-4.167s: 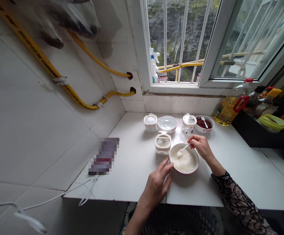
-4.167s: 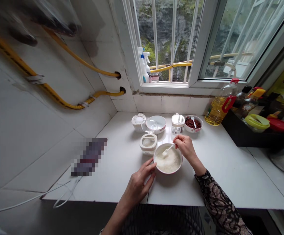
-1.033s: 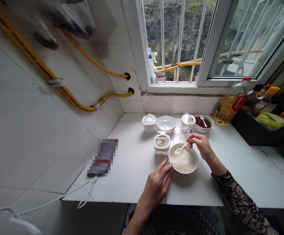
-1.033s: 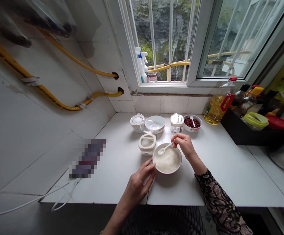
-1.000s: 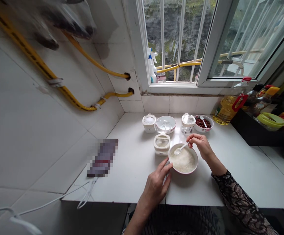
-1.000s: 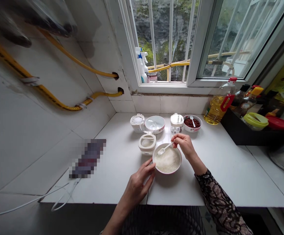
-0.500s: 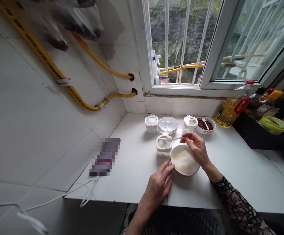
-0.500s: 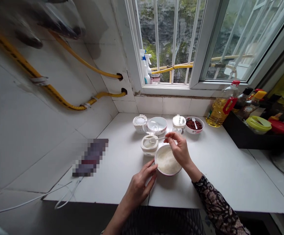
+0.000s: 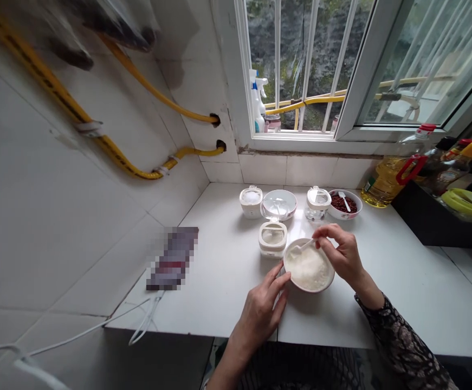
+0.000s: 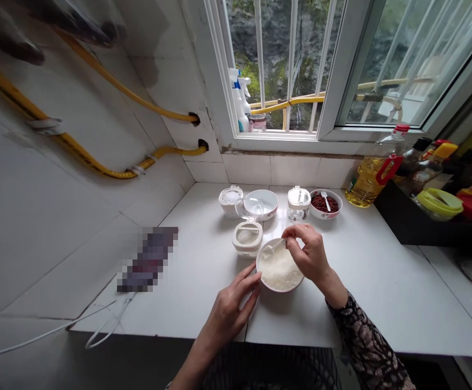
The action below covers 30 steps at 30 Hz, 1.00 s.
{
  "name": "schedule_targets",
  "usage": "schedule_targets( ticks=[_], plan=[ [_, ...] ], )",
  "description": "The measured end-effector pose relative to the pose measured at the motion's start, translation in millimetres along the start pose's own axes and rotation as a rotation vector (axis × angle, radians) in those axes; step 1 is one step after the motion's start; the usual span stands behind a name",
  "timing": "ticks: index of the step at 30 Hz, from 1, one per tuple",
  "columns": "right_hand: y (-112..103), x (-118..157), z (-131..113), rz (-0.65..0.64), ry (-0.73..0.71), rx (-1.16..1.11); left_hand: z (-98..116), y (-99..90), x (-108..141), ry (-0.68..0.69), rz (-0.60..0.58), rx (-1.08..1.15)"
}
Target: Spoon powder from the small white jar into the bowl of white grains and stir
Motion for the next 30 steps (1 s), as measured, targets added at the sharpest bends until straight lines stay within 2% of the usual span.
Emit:
schedule_targets(
  ticks=[7,15,21,27,30],
  plan=[
    [34,9,18,-0.261,0.130,-0.033,0,-0.7,2,-0.001,-0.012,-0.016],
    [20,11,52,-0.191,0.519,-0.273,1,-1.5,3,0.008,-0.019,-0.008],
    [14,8,51,-0.170,0.451,-0.062,1,-2.9,3,0.009,-0.015,-0.010],
    [16,12,62,-0.192,0.511,-0.109,0,-2.9,3,0.013,-0.014,0.027],
    [16,10,56,-0.199,0.427,-0.074,-1,-3.0,2,0.003,-0.020,0.051]
  ],
)
Point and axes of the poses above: each hand's wrist, its own x-axis away from the middle knuckle, its own y-axis out of the palm, z = x × y, the point moved 9 cm from there along -x, towards the middle knuckle, and after that the axes turned 2 degrees about y, right-handed, at the moved point
